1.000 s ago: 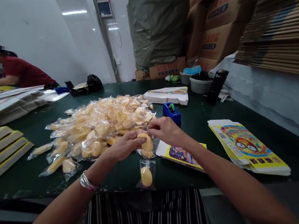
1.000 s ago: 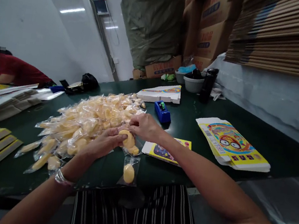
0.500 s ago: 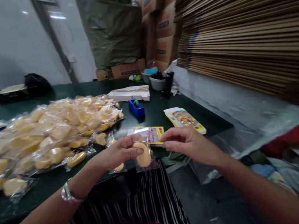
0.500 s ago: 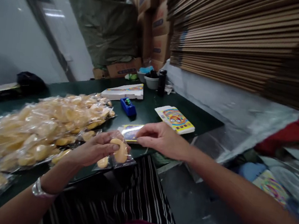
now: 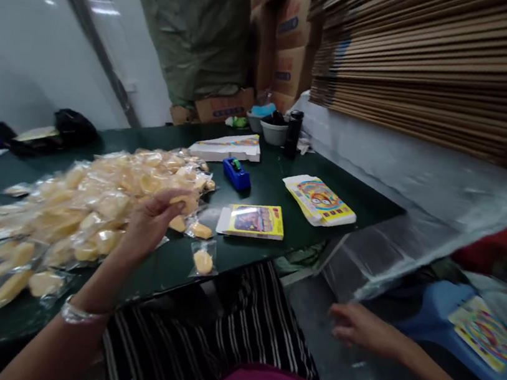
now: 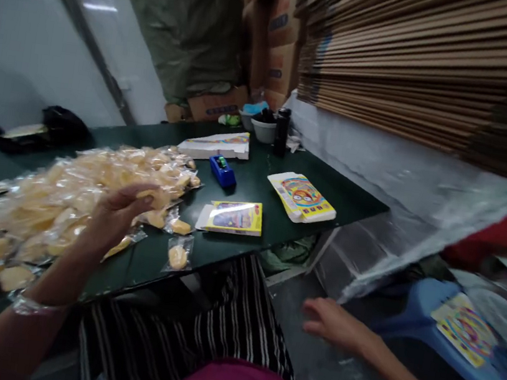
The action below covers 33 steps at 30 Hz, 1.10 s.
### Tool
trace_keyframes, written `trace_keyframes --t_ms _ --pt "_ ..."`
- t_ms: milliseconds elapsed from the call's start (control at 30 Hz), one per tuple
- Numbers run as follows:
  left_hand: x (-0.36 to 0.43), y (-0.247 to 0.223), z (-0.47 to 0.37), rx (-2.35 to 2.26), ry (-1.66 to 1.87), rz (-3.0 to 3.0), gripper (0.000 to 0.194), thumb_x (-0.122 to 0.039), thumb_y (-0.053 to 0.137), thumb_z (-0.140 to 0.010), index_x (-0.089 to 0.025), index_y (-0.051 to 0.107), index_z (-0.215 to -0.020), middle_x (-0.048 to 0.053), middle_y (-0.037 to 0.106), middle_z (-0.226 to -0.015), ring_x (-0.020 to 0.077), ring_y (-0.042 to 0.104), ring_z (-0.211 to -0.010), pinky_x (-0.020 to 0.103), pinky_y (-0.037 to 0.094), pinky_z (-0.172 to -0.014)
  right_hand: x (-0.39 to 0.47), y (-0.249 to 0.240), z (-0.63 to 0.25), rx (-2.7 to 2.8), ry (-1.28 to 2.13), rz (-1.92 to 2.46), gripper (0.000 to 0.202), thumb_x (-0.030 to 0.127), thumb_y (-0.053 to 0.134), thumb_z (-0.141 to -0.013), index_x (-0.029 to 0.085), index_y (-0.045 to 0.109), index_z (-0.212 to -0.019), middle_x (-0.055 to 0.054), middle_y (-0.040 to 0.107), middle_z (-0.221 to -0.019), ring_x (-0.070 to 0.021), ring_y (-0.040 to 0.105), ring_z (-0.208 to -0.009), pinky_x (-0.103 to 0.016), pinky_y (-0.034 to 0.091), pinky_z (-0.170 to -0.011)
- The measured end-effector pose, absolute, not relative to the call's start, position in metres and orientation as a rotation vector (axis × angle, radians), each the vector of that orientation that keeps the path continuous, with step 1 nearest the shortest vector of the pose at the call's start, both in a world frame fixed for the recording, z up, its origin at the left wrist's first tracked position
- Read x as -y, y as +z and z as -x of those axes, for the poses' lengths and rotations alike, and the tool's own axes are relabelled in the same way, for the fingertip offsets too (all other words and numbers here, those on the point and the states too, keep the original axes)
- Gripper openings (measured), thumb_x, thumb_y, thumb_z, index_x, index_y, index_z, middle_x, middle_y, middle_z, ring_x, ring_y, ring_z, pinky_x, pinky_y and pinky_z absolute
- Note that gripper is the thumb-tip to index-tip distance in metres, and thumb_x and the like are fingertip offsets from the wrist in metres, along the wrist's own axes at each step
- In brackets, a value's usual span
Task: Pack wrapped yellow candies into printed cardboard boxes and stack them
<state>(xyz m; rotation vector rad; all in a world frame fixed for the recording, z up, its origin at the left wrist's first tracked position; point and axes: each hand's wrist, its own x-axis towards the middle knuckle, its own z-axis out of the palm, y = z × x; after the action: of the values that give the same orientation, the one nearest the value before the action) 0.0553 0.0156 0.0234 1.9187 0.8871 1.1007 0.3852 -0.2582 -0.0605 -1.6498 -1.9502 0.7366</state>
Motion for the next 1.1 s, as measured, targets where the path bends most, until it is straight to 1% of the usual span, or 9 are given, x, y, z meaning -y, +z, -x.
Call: trace_keyframes --t_ms 67,133,200,300,400,567,700,833,1100 --pt "-0.015 0.019 -0.049 -0.925 1.103 -2.012 0.022 -0.029 0.061 -0.089 -0.023 0.070 -0.107 0.003 0.073 -0.108 0.0247 0.063 -0.105 0.049 0.045 -0.102 0.227 -0.046 -0.370 1.998 0.710 1.621 0.011 0.032 0.058 -0.087 0.029 0.068 -0.083 -0.003 0.072 -0.072 -0.0240 0.069 -0.065 -0.037 0.056 -0.057" --pt "-0.005 0.004 -0.049 -0.863 1.040 -2.199 0.021 -0.027 0.054 -0.092 -0.023 0.073 -0.102 0.006 0.072 -0.113 0.0250 0.061 -0.113 0.049 0.044 -0.105 0.180 -0.025 -0.357 2.043 0.515 1.586 0.020 0.032 0.055 -0.091 0.024 0.067 -0.105 -0.008 0.073 -0.102 -0.0262 0.069 -0.094 -0.043 0.056 -0.084" --pt "0.010 -0.021 -0.050 -0.776 0.927 -2.411 0.028 -0.022 0.047 -0.095 -0.023 0.073 -0.105 0.009 0.071 -0.119 0.0261 0.058 -0.119 0.051 0.042 -0.107 0.127 -0.012 -0.350 2.099 0.239 1.562 0.039 0.035 0.061 -0.088 0.019 0.061 -0.123 -0.015 0.063 -0.128 -0.0310 0.057 -0.120 -0.049 0.046 -0.102" --pt "0.036 -0.059 -0.047 -0.903 0.682 -2.635 0.034 -0.022 0.051 -0.093 -0.023 0.065 -0.124 0.014 0.061 -0.135 0.0341 0.045 -0.133 0.062 0.036 -0.108 0.059 -0.024 -0.350 2.234 0.094 1.745 0.075 0.044 0.076 -0.074 0.019 0.050 -0.140 -0.021 0.043 -0.148 -0.0430 0.036 -0.138 -0.063 0.038 -0.104" --pt "0.055 -0.084 -0.042 -1.148 0.529 -2.705 0.048 -0.025 0.061 -0.088 -0.024 0.055 -0.136 0.017 0.046 -0.148 0.0408 0.035 -0.139 0.066 0.036 -0.106 0.026 -0.052 -0.361 2.330 0.220 1.894 0.090 0.051 0.078 -0.069 0.023 0.042 -0.146 -0.021 0.039 -0.149 -0.0462 0.035 -0.136 -0.067 0.042 -0.096" --pt "0.057 -0.085 -0.042 -0.883 0.728 -2.529 0.039 -0.011 0.043 -0.093 -0.024 0.058 -0.127 0.011 0.062 -0.129 0.0259 0.055 -0.124 0.046 0.046 -0.104 0.033 -0.071 -0.383 2.365 0.236 1.761 0.089 0.048 0.077 -0.068 0.025 0.040 -0.146 -0.019 0.042 -0.145 -0.0437 0.041 -0.131 -0.061 0.046 -0.094" --pt "0.023 -0.052 -0.059 -1.043 0.789 -1.981 0.034 -0.026 0.055 -0.091 -0.022 0.052 -0.125 0.007 0.070 -0.110 0.0207 0.068 -0.096 0.032 0.055 -0.079 0.048 -0.069 -0.390 2.379 0.194 1.707 0.089 0.047 0.078 -0.068 0.024 0.041 -0.146 -0.019 0.043 -0.144 -0.0418 0.042 -0.130 -0.058 0.046 -0.095" --pt "-0.031 -0.016 -0.086 -0.919 0.368 -1.677 0.031 -0.043 0.064 -0.082 -0.017 0.053 -0.096 0.000 0.066 -0.069 0.0145 0.061 -0.057 0.024 0.044 -0.050 0.057 -0.068 -0.390 2.351 0.143 1.707 0.090 0.042 0.082 -0.065 0.019 0.044 -0.143 -0.021 0.043 -0.143 -0.0406 0.042 -0.131 -0.054 0.044 -0.099" --pt "-0.089 -0.008 -0.131 -0.864 -0.455 -1.694 0.036 -0.050 0.072 -0.067 -0.018 0.057 -0.062 -0.002 0.057 -0.048 0.0127 0.052 -0.043 0.023 0.038 -0.041 0.067 -0.069 -0.384 2.356 -0.079 1.560 0.084 0.038 0.081 -0.064 0.018 0.048 -0.139 -0.023 0.046 -0.143 -0.0419 0.042 -0.130 -0.057 0.037 -0.100"
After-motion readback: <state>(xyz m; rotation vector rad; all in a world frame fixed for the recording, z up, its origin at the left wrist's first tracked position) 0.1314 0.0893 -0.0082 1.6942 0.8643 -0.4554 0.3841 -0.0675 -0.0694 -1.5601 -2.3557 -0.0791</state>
